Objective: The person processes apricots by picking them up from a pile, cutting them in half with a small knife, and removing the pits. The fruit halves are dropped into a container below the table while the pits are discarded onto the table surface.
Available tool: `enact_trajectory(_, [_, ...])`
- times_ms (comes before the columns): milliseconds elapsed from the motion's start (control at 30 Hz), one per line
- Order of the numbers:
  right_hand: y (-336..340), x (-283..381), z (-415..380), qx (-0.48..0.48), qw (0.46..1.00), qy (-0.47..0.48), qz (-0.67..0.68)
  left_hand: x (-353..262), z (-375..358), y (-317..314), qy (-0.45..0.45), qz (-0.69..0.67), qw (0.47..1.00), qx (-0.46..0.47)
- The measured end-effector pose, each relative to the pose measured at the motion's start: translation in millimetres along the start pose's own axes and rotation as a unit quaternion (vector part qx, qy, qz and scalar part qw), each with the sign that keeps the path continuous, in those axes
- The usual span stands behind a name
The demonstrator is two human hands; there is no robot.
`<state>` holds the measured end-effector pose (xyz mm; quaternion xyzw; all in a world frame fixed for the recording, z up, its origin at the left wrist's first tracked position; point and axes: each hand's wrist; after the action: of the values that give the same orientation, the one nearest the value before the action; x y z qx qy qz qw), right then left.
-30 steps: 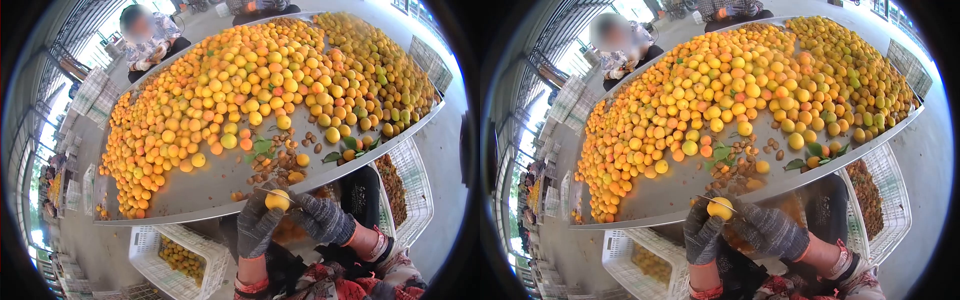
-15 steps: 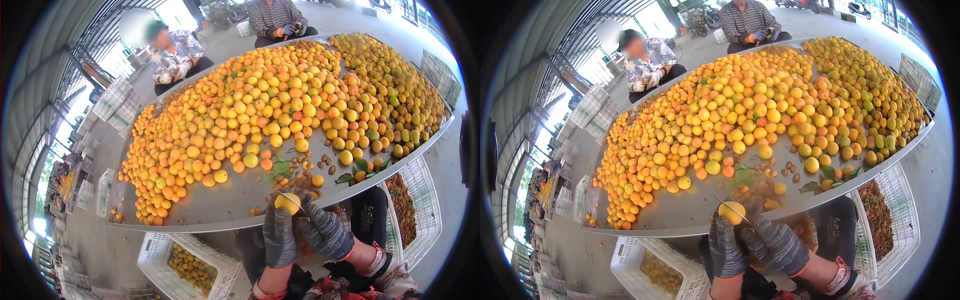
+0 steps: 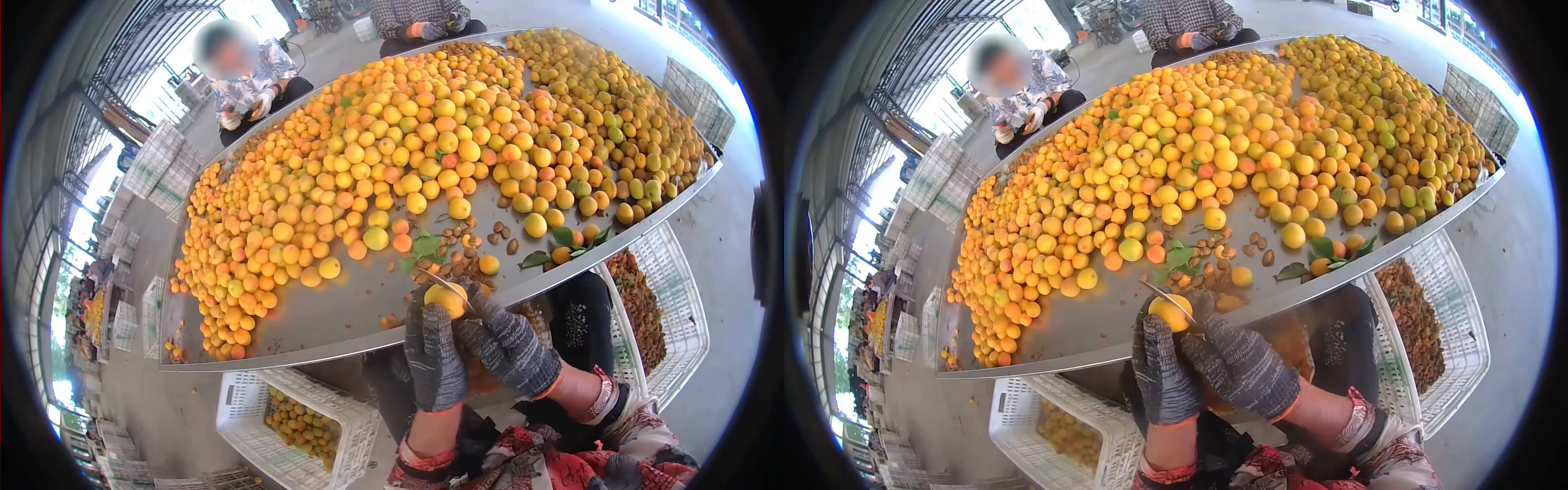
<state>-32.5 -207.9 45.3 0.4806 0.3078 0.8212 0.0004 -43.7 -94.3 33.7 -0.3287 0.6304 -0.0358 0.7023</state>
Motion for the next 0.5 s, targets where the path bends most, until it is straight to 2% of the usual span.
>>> enact_trajectory(33, [7, -1, 0, 0.041, 0.996, 0.010, -0.077, 0, 4, 10, -0.002, 0.090, 0.996, 0.025])
enact_trajectory(67, [13, -4, -2, 0.040, 0.996, 0.006, -0.079, -4, 8, 18, -0.003, 0.179, 0.983, 0.051])
enact_trajectory(100, [20, -9, -2, 0.086, 0.995, 0.024, -0.053, -22, 10, 13, 0.043, 0.128, 0.983, 0.121])
enact_trajectory(133, [24, -14, -1, 0.131, 0.990, 0.043, -0.025, -25, 15, 17, 0.043, 0.127, 0.983, 0.123])
enact_trajectory(200, [25, -26, 4, 0.148, 0.986, 0.077, -0.006, -26, 22, 25, 0.007, 0.207, 0.962, 0.178])
enact_trajectory(267, [20, -22, 8, 0.165, 0.979, 0.115, 0.012, -22, 16, 16, -0.016, 0.203, 0.966, 0.157])
enact_trajectory(300, [13, -10, 9, 0.064, 0.978, 0.169, -0.106, -15, 12, 7, -0.036, 0.129, 0.985, 0.111])
enact_trajectory(333, [7, -2, 6, -0.037, 0.950, 0.216, -0.222, -9, 7, -1, -0.055, 0.053, 0.995, 0.063])
enact_trajectory(367, [-1, -3, 2, -0.036, 0.950, 0.217, -0.224, -7, 4, -7, -0.046, 0.051, 0.997, 0.045])
enact_trajectory(433, [-16, -12, -6, -0.028, 0.992, 0.100, -0.068, 0, 4, -7, -0.034, 0.039, 0.998, 0.045])
enact_trajectory(500, [-13, -17, -9, -0.018, 0.986, 0.118, -0.117, 0, 5, -3, -0.019, 0.034, 0.998, 0.047])
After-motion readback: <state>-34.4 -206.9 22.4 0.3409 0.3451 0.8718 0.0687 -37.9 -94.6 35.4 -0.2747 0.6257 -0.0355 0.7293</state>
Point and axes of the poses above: each hand's wrist, its own z-axis towards the middle knuckle, its own y-axis out of the back of the hand, x = y × z, and after that the axes turned 4 degrees about x, right-handed
